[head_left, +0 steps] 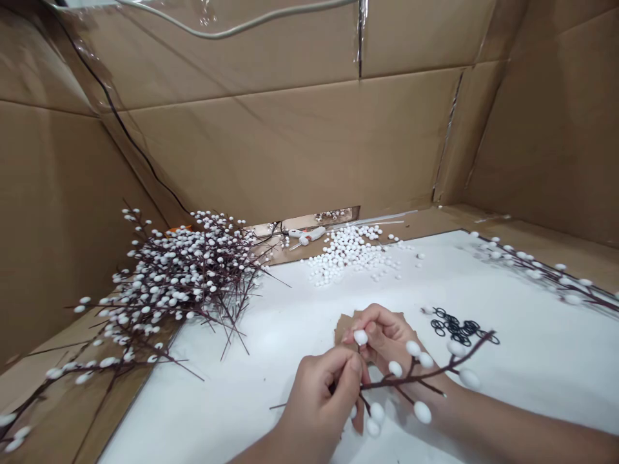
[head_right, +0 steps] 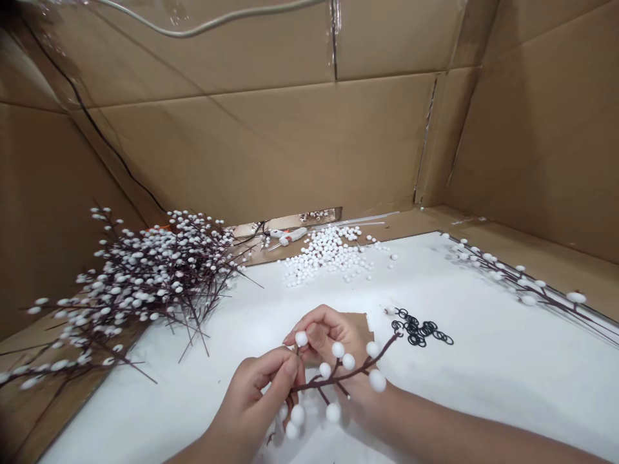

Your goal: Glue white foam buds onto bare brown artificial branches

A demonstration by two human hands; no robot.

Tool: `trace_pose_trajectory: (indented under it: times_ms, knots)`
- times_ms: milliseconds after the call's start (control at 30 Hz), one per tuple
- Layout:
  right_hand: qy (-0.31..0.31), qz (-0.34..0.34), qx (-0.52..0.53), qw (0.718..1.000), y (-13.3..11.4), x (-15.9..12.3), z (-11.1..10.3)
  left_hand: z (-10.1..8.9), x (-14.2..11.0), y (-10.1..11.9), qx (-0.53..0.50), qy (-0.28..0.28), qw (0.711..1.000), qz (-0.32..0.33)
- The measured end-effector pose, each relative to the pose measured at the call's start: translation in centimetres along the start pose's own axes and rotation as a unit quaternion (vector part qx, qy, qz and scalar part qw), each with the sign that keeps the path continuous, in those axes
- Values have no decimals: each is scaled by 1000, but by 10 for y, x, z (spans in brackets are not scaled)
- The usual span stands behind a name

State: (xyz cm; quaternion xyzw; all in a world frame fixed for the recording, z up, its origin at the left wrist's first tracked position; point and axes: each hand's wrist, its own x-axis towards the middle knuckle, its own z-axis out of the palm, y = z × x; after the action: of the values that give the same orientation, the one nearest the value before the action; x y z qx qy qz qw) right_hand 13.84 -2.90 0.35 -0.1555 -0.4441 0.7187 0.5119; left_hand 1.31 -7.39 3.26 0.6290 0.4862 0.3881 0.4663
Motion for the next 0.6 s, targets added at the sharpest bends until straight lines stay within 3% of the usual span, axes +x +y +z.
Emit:
trace_pose_trajectory:
  times_ms: [433, 600]
  knots:
    - [-18, 8, 10, 1000, -4, -5, 8, -1, -1, 0, -22, -25, 999, 15]
    - [13, 41, 41, 998, -7, -7, 15, 1, -1, 2, -20, -17, 1000, -12]
